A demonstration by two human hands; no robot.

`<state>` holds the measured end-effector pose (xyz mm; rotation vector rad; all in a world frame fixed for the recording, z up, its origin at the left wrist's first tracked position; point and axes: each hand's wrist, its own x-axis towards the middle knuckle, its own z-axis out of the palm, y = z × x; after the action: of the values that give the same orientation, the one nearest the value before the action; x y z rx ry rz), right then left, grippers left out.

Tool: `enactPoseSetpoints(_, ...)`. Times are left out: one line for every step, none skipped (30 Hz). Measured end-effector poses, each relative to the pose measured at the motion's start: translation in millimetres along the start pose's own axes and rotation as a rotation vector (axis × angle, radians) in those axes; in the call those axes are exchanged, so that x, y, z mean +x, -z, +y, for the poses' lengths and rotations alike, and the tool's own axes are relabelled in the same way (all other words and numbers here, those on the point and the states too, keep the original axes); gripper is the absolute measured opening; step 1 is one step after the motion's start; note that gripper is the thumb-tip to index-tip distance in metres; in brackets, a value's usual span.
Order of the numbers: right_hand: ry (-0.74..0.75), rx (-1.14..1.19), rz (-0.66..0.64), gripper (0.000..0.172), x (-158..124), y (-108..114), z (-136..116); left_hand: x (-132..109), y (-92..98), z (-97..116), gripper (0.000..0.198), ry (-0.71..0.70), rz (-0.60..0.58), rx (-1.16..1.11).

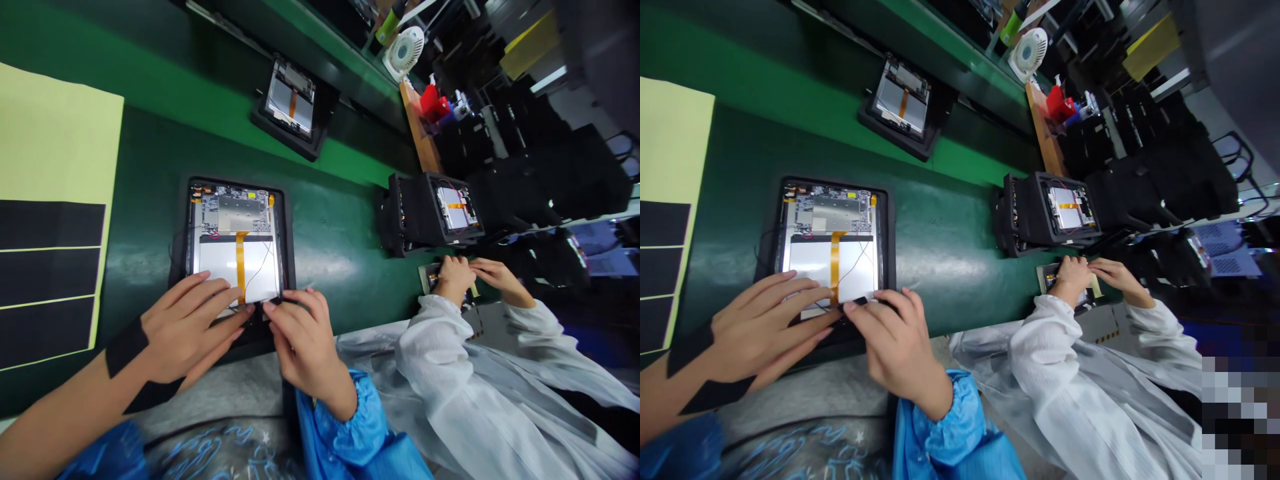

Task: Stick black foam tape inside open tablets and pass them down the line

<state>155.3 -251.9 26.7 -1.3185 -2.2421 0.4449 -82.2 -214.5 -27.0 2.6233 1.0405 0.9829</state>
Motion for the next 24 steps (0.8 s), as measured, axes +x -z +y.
enactPoseSetpoints(0.015, 0.007, 0.014, 0.075, -1.4, -1.7, 0.9, 0.4, 0.5, 0.0, 0.034, -0.006, -0.003, 0.009)
enactPoseSetpoints(0.015, 0.02, 0.027, 0.074, -2.5, -3.2, 1.7, 0.9, 1.1, 0.1, 0.034, -0.012, -0.007, 0.014)
enactPoseSetpoints(0.005, 0.033, 0.042, 0.071, -3.5, -4.3, 2.4, 1.7, 1.9, 0.1, 0.034, -0.016, -0.011, 0.015)
enactPoseSetpoints(-0.008, 0.042, 0.06, 0.069, -4.3, -4.9, 3.0, 2.5, 2.8, 0.1, 0.033, -0.019, -0.014, 0.013)
enactPoseSetpoints(-0.017, 0.045, 0.072, 0.067, -4.9, -4.8, 3.5, 3.6, 3.6, 0.2, 0.032, -0.02, -0.014, 0.01)
enactPoseSetpoints(-0.017, 0.042, 0.072, 0.066, -5.6, -4.0, 4.0, 4.7, 4.2, 0.3, 0.03, -0.019, -0.01, 0.007)
enactPoseSetpoints(-0.011, 0.034, 0.062, 0.068, -6.3, -2.7, 4.7, 6.0, 4.5, 0.5, 0.029, -0.02, -0.005, 0.008)
enactPoseSetpoints(-0.001, 0.025, 0.042, 0.071, -7.1, -0.8, 5.4, 7.3, 4.4, 1.1, 0.027, -0.025, 0.002, 0.017)
enactPoseSetpoints(0.013, 0.017, 0.013, 0.075, -8.0, 1.3, 6.4, 8.7, 3.9, 2.3, 0.025, -0.038, 0.009, 0.032)
enactPoseSetpoints(0.026, 0.013, -0.021, 0.08, -9.2, 3.4, 7.4, 9.9, 2.7, 4.1, 0.024, -0.061, 0.015, 0.05)
enactPoseSetpoints(0.036, 0.015, -0.048, 0.083, -10.6, 5.2, 8.3, 10.9, 1.0, 6.8, 0.024, -0.089, 0.018, 0.065)
enactPoseSetpoints(0.044, 0.023, -0.061, 0.084, -12.3, 6.4, 9.0, 11.6, -1.2, 10.3, 0.025, -0.113, 0.018, 0.072)
enactPoseSetpoints(0.046, 0.039, -0.06, 0.083, -14.4, 6.8, 9.1, 11.9, -3.8, 14.8, 0.026, -0.123, 0.016, 0.075)
enactPoseSetpoints(0.038, 0.065, -0.043, 0.081, -16.7, 6.4, 8.4, 11.9, -6.6, 19.9, 0.027, -0.115, 0.014, 0.075)
enactPoseSetpoints(0.016, 0.1, -0.014, 0.078, -19.3, 5.1, 6.8, 11.5, -9.4, 25.4, 0.028, -0.088, 0.012, 0.077)
enactPoseSetpoints(-0.021, 0.147, 0.032, 0.073, -21.7, 3.1, 4.2, 10.9, -12.1, 31.0, 0.03, -0.051, 0.012, 0.086)
enactPoseSetpoints(-0.074, 0.209, 0.093, 0.068, -23.9, 0.7, 0.6, 10.2, -14.6, 36.5, 0.032, -0.016, 0.012, 0.101)
enactPoseSetpoints(-0.143, 0.29, 0.168, 0.062, -25.3, -2.0, -3.7, 9.5, -16.9, 41.6, 0.034, 0.009, 0.014, 0.117)
enactPoseSetpoints(-0.223, 0.396, 0.251, 0.055, -25.8, -4.4, -8.5, 8.8, -18.8, 46.1, 0.037, 0.021, 0.016, 0.129)
enactPoseSetpoints(-0.3, 0.53, 0.329, 0.05, -25.2, -6.4, -13.4, 8.3, -20.3, 49.7, 0.039, 0.028, 0.017, 0.132)
enactPoseSetpoints(-0.368, 0.692, 0.395, 0.045, -23.6, -7.5, -18.2, 8.1, -21.6, 52.4, 0.041, 0.032, 0.019, 0.129)
enactPoseSetpoints(-0.434, 0.875, 0.438, 0.041, -21.2, -7.7, -22.5, 8.0, -22.3, 54.1, 0.043, 0.034, 0.019, 0.12)
enactPoseSetpoints(-0.5, 1.067, 0.453, 0.039, -18.7, -7.0, -26.2, 8.0, -22.6, 54.6, 0.044, 0.036, 0.018, 0.109)
enactPoseSetpoints(-0.562, 1.257, 0.444, 0.038, -16.4, -5.5, -29.4, 8.2, -22.1, 54.1, 0.044, 0.037, 0.017, 0.096)
